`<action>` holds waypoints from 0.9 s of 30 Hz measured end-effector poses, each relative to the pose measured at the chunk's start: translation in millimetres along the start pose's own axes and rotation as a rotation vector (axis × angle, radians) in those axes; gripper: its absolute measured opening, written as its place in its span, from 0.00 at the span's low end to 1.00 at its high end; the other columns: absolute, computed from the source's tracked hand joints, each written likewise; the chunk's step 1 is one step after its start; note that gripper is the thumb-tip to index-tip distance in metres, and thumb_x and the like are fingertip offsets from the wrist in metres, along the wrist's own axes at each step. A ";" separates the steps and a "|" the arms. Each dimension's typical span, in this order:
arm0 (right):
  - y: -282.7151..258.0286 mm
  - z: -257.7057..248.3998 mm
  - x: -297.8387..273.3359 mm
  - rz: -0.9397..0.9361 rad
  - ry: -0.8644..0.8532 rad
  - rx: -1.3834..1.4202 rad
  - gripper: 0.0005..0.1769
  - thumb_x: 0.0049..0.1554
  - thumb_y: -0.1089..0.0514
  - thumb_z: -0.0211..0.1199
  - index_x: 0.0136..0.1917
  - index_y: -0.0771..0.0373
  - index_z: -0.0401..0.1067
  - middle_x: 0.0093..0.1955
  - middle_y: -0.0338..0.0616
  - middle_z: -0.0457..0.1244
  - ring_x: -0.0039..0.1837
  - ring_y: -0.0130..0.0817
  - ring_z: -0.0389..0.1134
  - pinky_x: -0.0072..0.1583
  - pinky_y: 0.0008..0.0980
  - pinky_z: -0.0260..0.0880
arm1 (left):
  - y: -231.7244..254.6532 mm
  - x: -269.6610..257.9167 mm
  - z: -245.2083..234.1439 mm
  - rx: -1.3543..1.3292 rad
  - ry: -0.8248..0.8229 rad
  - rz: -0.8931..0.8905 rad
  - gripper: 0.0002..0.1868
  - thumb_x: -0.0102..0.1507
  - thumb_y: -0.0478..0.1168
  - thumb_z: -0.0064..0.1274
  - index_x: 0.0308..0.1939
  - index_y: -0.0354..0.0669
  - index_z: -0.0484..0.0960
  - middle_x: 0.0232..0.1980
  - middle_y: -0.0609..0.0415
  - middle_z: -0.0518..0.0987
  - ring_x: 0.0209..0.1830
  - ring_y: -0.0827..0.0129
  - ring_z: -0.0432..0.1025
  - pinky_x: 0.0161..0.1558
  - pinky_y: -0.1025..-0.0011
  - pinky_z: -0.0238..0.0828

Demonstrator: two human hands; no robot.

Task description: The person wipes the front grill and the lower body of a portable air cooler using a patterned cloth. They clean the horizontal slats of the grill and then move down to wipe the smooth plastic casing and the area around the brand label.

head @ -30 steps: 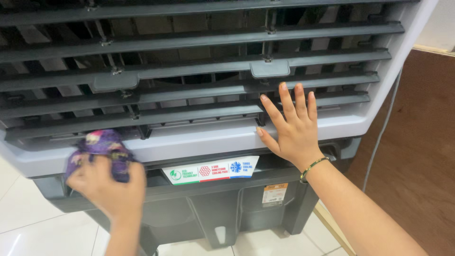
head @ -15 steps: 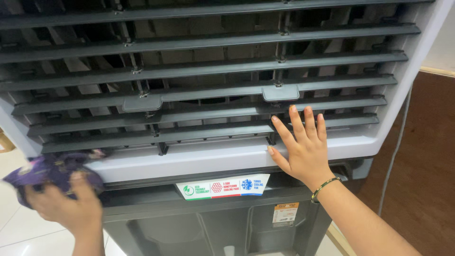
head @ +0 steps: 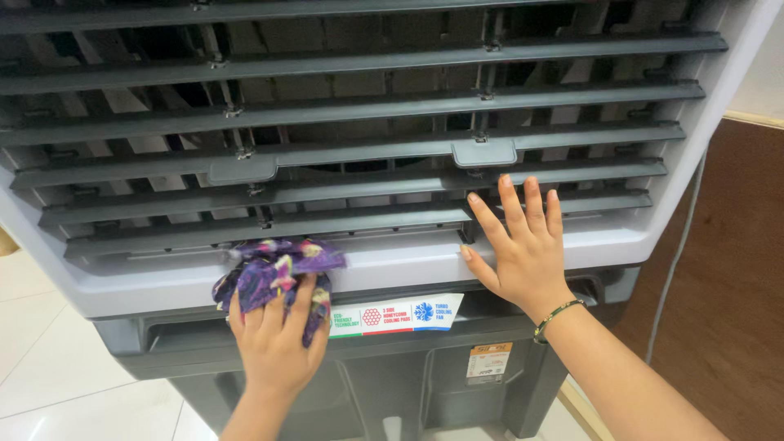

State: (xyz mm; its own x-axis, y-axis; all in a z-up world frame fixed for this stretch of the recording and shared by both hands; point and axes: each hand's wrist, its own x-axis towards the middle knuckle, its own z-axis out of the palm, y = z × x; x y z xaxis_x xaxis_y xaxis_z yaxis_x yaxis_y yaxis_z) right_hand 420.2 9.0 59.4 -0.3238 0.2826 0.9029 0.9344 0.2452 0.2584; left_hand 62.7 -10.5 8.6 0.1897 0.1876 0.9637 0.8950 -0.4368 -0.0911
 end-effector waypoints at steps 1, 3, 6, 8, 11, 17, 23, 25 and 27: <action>-0.2 0.2 0.2 -0.003 0.001 -0.001 0.35 0.63 0.37 0.59 0.79 0.50 0.65 0.86 0.55 0.44 0.86 0.57 0.36 0.81 0.59 0.32 | -7.6 -7.3 -2.1 -0.012 -0.055 0.064 0.27 0.55 0.50 0.58 0.57 0.47 0.85 0.55 0.46 0.76 0.60 0.45 0.69 0.69 0.40 0.51; -0.3 0.1 0.3 -0.002 0.004 0.003 0.35 0.63 0.37 0.59 0.79 0.50 0.65 0.86 0.55 0.44 0.86 0.57 0.36 0.81 0.59 0.32 | -35.7 -18.6 -3.9 0.057 -0.112 -0.036 0.23 0.57 0.53 0.59 0.52 0.47 0.85 0.58 0.46 0.76 0.63 0.45 0.67 0.68 0.41 0.49; -0.6 0.1 0.2 0.000 0.004 0.017 0.36 0.62 0.36 0.59 0.79 0.50 0.65 0.86 0.55 0.44 0.86 0.57 0.36 0.81 0.59 0.32 | -69.8 -35.3 -9.0 0.165 -0.007 -0.188 0.24 0.63 0.55 0.57 0.53 0.42 0.81 0.70 0.30 0.69 0.74 0.37 0.57 0.75 0.34 0.41; 0.1 0.5 0.3 0.004 0.004 0.019 0.36 0.62 0.36 0.59 0.79 0.50 0.65 0.86 0.55 0.44 0.86 0.57 0.36 0.81 0.59 0.32 | -72.4 -42.1 -3.8 0.064 0.086 -0.355 0.30 0.67 0.55 0.52 0.63 0.34 0.76 0.72 0.24 0.64 0.77 0.31 0.52 0.74 0.31 0.36; 0.3 1.4 -0.7 0.010 -0.004 0.019 0.36 0.62 0.36 0.60 0.79 0.49 0.65 0.86 0.55 0.44 0.86 0.57 0.36 0.81 0.59 0.31 | -59.7 -44.7 6.2 0.045 0.130 -0.432 0.28 0.72 0.53 0.49 0.65 0.32 0.74 0.73 0.24 0.64 0.82 0.30 0.49 0.78 0.30 0.30; -1.7 -1.7 -0.5 0.024 -0.038 0.044 0.36 0.63 0.37 0.59 0.80 0.49 0.64 0.86 0.55 0.42 0.87 0.57 0.34 0.81 0.60 0.29 | 12.8 -29.9 36.3 0.046 0.019 -0.276 0.27 0.68 0.52 0.50 0.64 0.39 0.78 0.75 0.28 0.65 0.80 0.30 0.53 0.78 0.33 0.25; 4.8 -15.8 -0.7 -0.027 -0.085 0.215 0.43 0.59 0.30 0.54 0.80 0.52 0.59 0.86 0.58 0.40 0.87 0.59 0.32 0.80 0.61 0.25 | 97.0 -7.5 66.6 -0.128 -0.012 -0.079 0.29 0.57 0.48 0.59 0.62 0.47 0.80 0.69 0.37 0.70 0.72 0.45 0.63 0.75 0.33 0.31; 12.9 -22.3 -3.9 -0.052 -0.111 0.334 0.47 0.58 0.28 0.52 0.81 0.55 0.55 0.87 0.59 0.40 0.88 0.60 0.32 0.81 0.62 0.24 | 121.9 0.7 71.2 -0.203 -0.032 -0.033 0.33 0.56 0.48 0.60 0.65 0.49 0.79 0.69 0.41 0.71 0.73 0.47 0.64 0.77 0.37 0.34; 22.3 -28.5 -13.0 -0.111 -0.130 0.455 0.54 0.55 0.23 0.53 0.83 0.55 0.51 0.87 0.59 0.40 0.88 0.59 0.34 0.82 0.61 0.27 | 142.5 10.7 74.9 -0.302 -0.059 0.026 0.36 0.54 0.47 0.62 0.68 0.50 0.77 0.69 0.42 0.71 0.72 0.46 0.64 0.77 0.40 0.38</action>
State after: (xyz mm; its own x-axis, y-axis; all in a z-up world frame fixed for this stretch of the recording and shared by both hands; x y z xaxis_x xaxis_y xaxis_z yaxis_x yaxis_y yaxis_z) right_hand 449.5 -15.6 63.2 -0.4611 0.3380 0.8204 0.7429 0.6527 0.1486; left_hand 222.5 -4.8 -12.9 0.2421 0.2199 0.9450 0.7307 -0.6821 -0.0285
